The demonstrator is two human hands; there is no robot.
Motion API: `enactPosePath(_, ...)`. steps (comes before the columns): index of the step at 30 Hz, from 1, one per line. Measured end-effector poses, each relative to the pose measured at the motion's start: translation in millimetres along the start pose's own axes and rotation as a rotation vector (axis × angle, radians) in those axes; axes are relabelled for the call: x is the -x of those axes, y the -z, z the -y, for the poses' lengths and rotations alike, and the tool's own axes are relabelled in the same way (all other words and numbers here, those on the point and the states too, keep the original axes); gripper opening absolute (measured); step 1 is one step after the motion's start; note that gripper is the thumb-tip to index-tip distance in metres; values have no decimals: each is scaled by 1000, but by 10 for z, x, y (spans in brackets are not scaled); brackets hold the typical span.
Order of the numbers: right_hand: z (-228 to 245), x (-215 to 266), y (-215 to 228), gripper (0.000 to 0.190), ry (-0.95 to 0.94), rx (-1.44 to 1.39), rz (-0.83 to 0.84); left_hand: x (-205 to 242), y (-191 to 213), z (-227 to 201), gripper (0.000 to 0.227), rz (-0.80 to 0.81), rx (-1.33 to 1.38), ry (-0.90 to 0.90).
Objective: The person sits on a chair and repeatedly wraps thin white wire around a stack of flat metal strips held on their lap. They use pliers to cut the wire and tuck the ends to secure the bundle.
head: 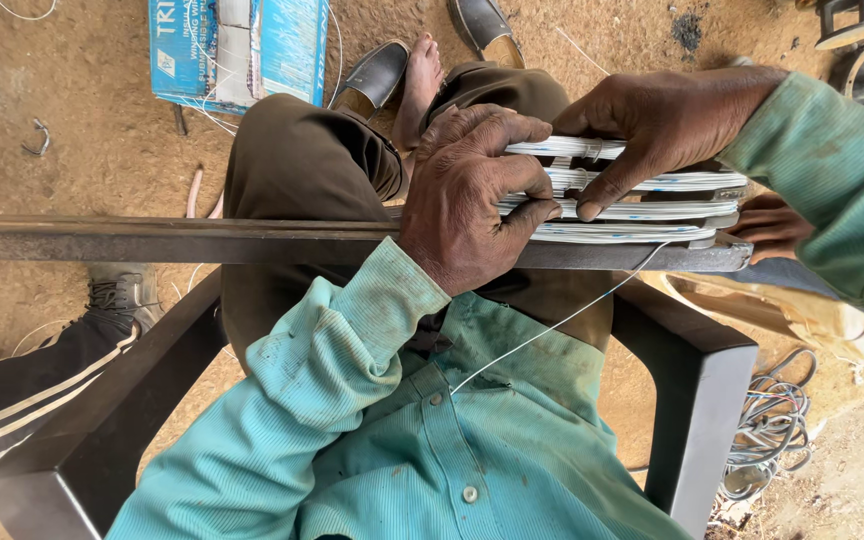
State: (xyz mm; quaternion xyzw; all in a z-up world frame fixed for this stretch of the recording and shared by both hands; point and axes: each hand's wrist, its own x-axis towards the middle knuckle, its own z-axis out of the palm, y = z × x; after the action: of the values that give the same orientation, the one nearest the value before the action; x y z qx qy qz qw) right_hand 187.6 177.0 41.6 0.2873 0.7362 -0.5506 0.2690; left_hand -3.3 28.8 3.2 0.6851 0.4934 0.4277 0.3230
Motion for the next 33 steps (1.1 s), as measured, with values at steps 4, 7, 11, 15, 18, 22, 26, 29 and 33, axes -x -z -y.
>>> enactPosePath(4,65,-40,-17,58,-59,42,14,17,26,-21,14,28,-52,-39)
enactPosePath(7,94,-44,-37,55,-77,60,4,27,40,-54,13,43,-120,-84)
enactPosePath(11,108,-10,-60,52,4,30,-52,47,27,-122,8,11,-313,-197)
enactPosePath(15,134,43,-128,48,12,57,-142,-91,-45,-131,11,136,-443,-88)
enactPosePath(18,122,83,-187,42,17,116,-218,-148,-95,-145,11,61,-363,-55)
enactPosePath(22,133,91,-226,43,106,133,-276,-183,-76,-196,16,24,-308,-21)
enactPosePath(26,89,144,-262,46,181,118,-315,-182,-92,-206,18,60,-291,57)
enactPosePath(29,84,130,-257,44,198,106,-289,-167,-111,-202,16,37,-293,95)
enactPosePath(33,67,153,-284,55,-19,240,-349,-199,-160,-210,19,-57,-337,34)
